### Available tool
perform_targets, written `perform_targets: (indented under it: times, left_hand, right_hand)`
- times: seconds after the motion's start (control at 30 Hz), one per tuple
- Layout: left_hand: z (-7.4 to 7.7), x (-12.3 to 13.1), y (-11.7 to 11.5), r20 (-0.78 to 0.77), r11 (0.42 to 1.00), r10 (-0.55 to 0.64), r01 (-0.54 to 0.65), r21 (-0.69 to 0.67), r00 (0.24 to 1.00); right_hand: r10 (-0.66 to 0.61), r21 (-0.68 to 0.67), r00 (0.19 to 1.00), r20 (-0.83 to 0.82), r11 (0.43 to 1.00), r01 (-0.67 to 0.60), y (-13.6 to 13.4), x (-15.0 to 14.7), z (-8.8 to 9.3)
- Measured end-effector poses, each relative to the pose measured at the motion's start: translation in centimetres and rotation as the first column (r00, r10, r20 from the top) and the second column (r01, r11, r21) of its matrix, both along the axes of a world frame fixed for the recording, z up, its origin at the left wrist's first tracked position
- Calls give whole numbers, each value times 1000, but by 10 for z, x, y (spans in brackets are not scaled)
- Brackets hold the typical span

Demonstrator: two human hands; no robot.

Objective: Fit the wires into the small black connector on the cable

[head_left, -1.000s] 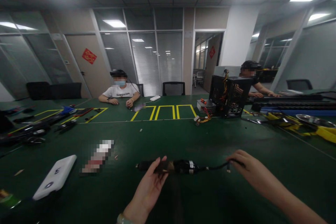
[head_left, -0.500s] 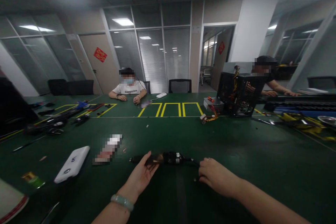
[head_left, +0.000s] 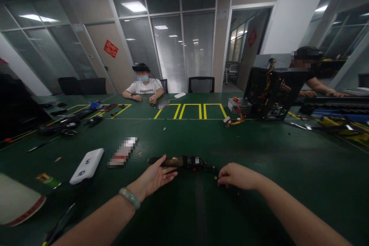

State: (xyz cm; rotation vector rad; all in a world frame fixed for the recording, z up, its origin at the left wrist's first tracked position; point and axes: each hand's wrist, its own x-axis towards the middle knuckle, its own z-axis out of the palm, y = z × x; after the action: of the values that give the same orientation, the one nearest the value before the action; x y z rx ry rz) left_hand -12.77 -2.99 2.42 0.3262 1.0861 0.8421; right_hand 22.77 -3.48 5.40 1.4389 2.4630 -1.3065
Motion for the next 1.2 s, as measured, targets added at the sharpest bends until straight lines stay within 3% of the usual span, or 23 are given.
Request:
perform_targets:
  times: [0.2,0.27,0.33,0.4,0.5,0.6,0.73,0.83,1.0,1.2]
  left_hand:
    - [4,-1,1,-8,998,-19,19,-62,1000]
    - [10,3,-4,-54,996,-76,73,-54,996]
    - [18,12,-8,-184,981,-177,189,49,967]
    - [27,24,-8,-372,910,-229,333,247,900]
    - [35,47,3,-541,738,-54,398,545,839]
    - [35,67,20,-579,597,100,417,685,809]
    - [26,78,30,-664,574,-8,548,609,748]
    - [17,79,19,-715,524,-38,623,581,698]
    - [7,79,-21,-550,644,21,410,646,835]
    - [4,92,-47,-525,583,27,413,700,851]
  right_hand:
    - [-59,-139,989,-132,990,41,12,4,-9]
    - [-90,-169,983,-161,984,62,16,4,-13]
    - [-129,-198,977,-170,976,94,20,4,-17]
    - [-169,-224,969,-178,966,128,23,3,-19]
    - [-230,-266,957,-174,947,180,26,2,-20]
    - [-234,-276,959,-162,943,183,26,1,-17]
    - [-218,-223,955,-199,959,173,22,2,-15]
    - [-257,-220,940,-227,953,207,15,-1,-16]
    - [-340,-179,923,-180,934,309,-3,-12,-22]
    - [-322,53,946,-32,945,323,-23,-21,-20]
